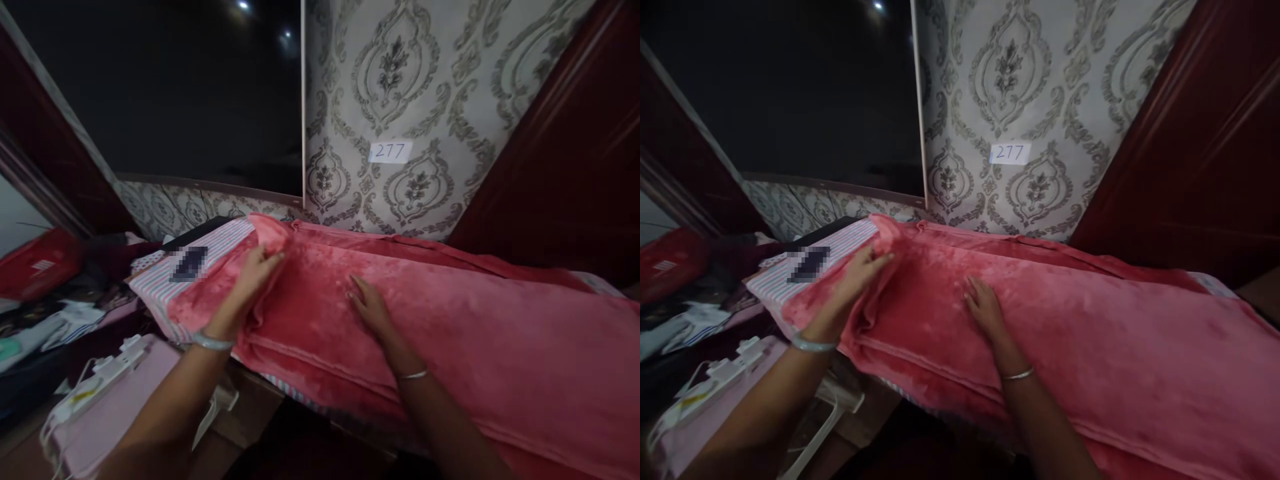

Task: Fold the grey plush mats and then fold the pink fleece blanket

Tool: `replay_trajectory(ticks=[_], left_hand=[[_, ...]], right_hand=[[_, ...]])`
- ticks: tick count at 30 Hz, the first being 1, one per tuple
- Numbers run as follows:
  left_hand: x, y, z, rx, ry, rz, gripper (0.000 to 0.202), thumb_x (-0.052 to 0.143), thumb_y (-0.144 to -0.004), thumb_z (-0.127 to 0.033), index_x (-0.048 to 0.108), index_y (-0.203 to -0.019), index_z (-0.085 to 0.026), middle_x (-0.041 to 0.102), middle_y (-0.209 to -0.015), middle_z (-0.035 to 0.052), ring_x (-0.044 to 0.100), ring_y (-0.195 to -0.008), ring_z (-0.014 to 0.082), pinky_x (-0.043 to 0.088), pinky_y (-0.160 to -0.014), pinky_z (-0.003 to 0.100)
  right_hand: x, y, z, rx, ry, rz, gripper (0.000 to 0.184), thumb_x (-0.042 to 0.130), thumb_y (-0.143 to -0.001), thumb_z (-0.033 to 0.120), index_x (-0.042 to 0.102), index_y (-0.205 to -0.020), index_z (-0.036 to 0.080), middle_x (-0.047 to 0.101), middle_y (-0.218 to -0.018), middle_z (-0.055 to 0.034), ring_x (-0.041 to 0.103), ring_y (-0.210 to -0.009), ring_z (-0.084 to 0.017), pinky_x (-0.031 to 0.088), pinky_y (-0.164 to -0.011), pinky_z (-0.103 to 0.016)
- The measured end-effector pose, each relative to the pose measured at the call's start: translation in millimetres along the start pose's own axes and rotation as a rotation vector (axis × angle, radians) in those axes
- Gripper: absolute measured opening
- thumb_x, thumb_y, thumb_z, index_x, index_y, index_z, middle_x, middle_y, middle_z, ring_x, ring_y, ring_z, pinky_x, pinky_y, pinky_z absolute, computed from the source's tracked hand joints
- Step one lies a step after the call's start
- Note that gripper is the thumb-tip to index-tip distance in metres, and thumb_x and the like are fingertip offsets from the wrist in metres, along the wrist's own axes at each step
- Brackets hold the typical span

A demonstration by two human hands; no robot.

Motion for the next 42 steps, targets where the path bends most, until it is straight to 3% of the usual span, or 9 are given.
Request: replay_trajectory(ticks=[4,7,12,18,23,28,34,38,42], left_hand=[[66.8,54.4,-3.8,0.201,-0.207,0.438,0.022,0.057,-0.086,-0.033,0.070,-0.096,-0.017,0.073,-0.092,0.0050,0.065,-0.086,0.0206,0.050,-0.082,0.031],[86.9,92.0,16.5,0.257,-0.301,0.550,0.021,0.058,-0.083,-0.025,0.071,-0.099,-0.017,0.074,-0.092,0.0071,0.066,-0.086,0.0218,0.051,-0.081,0.031],[86.3,110.7,34.9,0.273,-0.326,0.505,0.024,0.055,-0.084,-0.021,0.071,-0.102,-0.018,0.075,-0.096,0.0082,0.068,-0.090,0.0229,0.052,-0.085,0.033],[77.0,104.5,8.7,0.239,-0.197,0.346,0.027,0.051,-0.092,-0.030,0.070,-0.107,-0.017,0.076,-0.105,0.0071,0.070,-0.097,0.0216,0.052,-0.086,0.031],[81.3,112.3,10.4,0.256,-0.206,0.426,0.027,0.053,-0.089,-0.028,0.071,-0.107,-0.019,0.077,-0.105,0.0063,0.071,-0.096,0.0222,0.053,-0.087,0.033],[83.7,112.2,16.6,0.259,-0.221,0.433,0.027,0.053,-0.084,-0.021,0.071,-0.104,-0.019,0.077,-0.101,0.0060,0.071,-0.093,0.0228,0.053,-0.085,0.034],[92.1,109.8,6.2,0.306,-0.207,0.424,0.032,0.052,-0.086,-0.021,0.069,-0.113,-0.017,0.075,-0.116,0.0110,0.069,-0.108,0.0249,0.053,-0.095,0.039],[112.5,121.2,3.0,0.418,-0.211,0.434,0.036,0.051,-0.084,-0.014,0.065,-0.118,-0.018,0.073,-0.120,0.0120,0.067,-0.112,0.0248,0.053,-0.099,0.042],[137.9,141.7,10.7,0.492,-0.325,0.533,0.035,0.052,-0.074,-0.006,0.066,-0.103,-0.018,0.072,-0.112,0.0127,0.066,-0.107,0.0276,0.054,-0.097,0.046]], right_hand=[[-2.9,-3.2,-6.0,0.074,-0.295,-0.116,0.063,0.051,-0.094,0.052,0.055,-0.147,0.019,0.059,-0.145,-0.0142,0.056,-0.133,-0.029,0.042,-0.114,-0.051],[-2.8,-5.7,-5.2,0.062,-0.396,-0.122,0.062,0.052,-0.094,0.053,0.056,-0.145,0.020,0.059,-0.145,-0.0125,0.056,-0.134,-0.028,0.040,-0.117,-0.050],[-2.8,-7.0,-6.1,0.102,-0.406,-0.115,0.064,0.058,-0.090,0.054,0.057,-0.145,0.021,0.061,-0.143,-0.0120,0.057,-0.132,-0.029,0.040,-0.116,-0.051],[-3.9,-17.5,-0.9,0.165,-0.624,-0.173,0.062,0.061,-0.087,0.053,0.059,-0.140,0.022,0.058,-0.147,-0.0101,0.052,-0.138,-0.027,0.035,-0.120,-0.047],[-7.1,-42.5,-4.7,0.427,-0.784,-0.211,0.065,0.068,-0.081,0.041,0.055,-0.143,0.025,0.069,-0.130,-0.0093,0.063,-0.125,-0.029,0.049,-0.109,-0.051],[-6.2,-72.0,-1.7,0.422,-0.807,-0.169,0.062,0.068,-0.076,0.025,0.059,-0.137,0.025,0.076,-0.112,-0.0056,0.073,-0.101,-0.025,0.059,-0.094,-0.046],[-24.5,-103.4,-1.7,0.413,-0.689,-0.264,0.058,0.065,-0.070,0.017,0.068,-0.128,0.018,0.073,-0.123,-0.0093,0.067,-0.114,-0.024,0.051,-0.106,-0.045],[-48.1,-92.4,-15.0,0.389,-0.546,-0.396,0.066,0.058,-0.071,0.018,0.065,-0.137,0.019,0.065,-0.138,-0.0074,0.061,-0.124,-0.023,0.044,-0.113,-0.042],[-52.0,-55.6,-34.7,0.445,-0.419,-0.418,0.062,0.058,-0.068,0.019,0.070,-0.129,0.014,0.069,-0.130,-0.0125,0.066,-0.117,-0.029,0.046,-0.111,-0.049]])
Point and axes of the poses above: each hand's wrist, its own y-axis away from the middle knuckle, its own x-axis out of the palm, z = x × y, the point moved 2 cm from there along -y, towards the middle knuckle
